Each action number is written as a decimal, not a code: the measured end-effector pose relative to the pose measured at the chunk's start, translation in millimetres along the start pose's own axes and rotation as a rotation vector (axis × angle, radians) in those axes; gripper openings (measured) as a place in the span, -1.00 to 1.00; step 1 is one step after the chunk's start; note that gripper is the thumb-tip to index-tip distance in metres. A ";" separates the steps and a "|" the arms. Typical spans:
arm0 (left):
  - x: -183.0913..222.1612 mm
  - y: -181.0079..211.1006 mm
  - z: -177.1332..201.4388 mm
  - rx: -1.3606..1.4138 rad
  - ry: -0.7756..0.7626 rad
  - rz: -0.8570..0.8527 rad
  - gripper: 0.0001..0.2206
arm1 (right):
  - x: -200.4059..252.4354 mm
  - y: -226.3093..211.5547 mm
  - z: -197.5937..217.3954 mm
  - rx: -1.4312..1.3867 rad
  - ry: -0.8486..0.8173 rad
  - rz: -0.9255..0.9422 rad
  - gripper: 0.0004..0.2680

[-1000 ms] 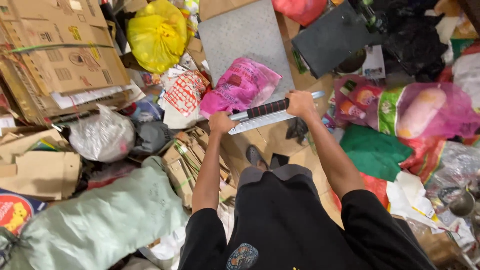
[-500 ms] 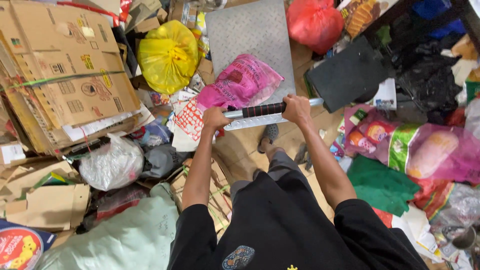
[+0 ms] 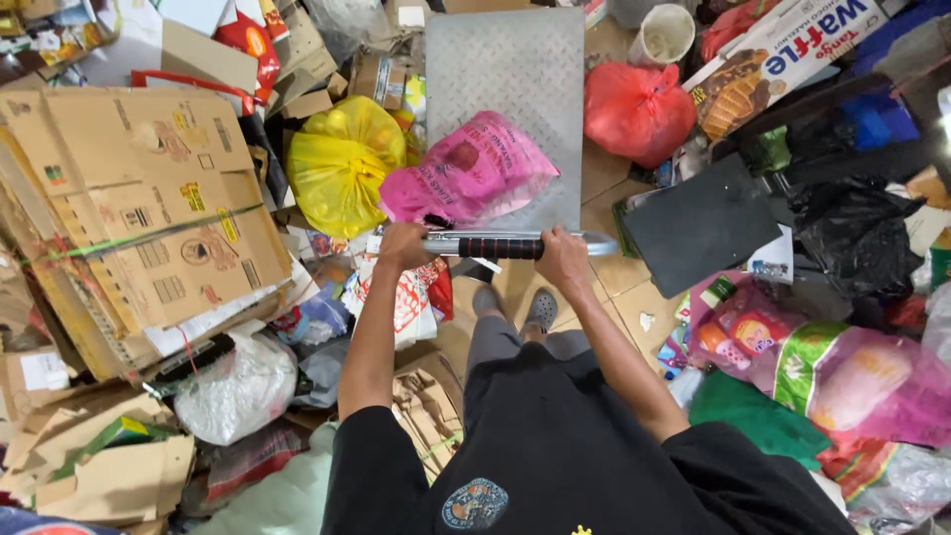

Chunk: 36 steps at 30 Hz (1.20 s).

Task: Weighing bags of recyclables using a digital scale and recording the data in a business ledger.

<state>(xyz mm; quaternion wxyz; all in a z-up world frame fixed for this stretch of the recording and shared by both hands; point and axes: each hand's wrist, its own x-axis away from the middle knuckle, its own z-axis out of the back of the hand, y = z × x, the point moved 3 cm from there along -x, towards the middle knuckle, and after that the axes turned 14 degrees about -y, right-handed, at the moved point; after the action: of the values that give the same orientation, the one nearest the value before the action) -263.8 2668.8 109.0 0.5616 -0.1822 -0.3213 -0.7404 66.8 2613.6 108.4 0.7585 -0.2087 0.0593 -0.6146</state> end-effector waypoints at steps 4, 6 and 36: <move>-32.8 -44.7 42.3 -0.065 0.036 -0.141 -0.69 | -40.5 -35.4 3.2 0.032 -0.025 -0.085 -0.86; -59.7 -71.0 56.5 -0.071 0.052 -0.178 -0.69 | -63.5 -48.3 -1.3 0.021 -0.047 -0.122 -0.85; -374.8 -430.4 -123.5 0.743 0.164 0.682 0.05 | -446.8 -53.3 -339.8 -0.639 -0.984 0.159 -0.53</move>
<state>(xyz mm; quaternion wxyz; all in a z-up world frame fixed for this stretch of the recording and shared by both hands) -547.3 2922.6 -333.9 0.8216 -0.0062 -0.4399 -0.3626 -205.5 2949.9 -253.0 0.6401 -0.6822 -0.1018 -0.3385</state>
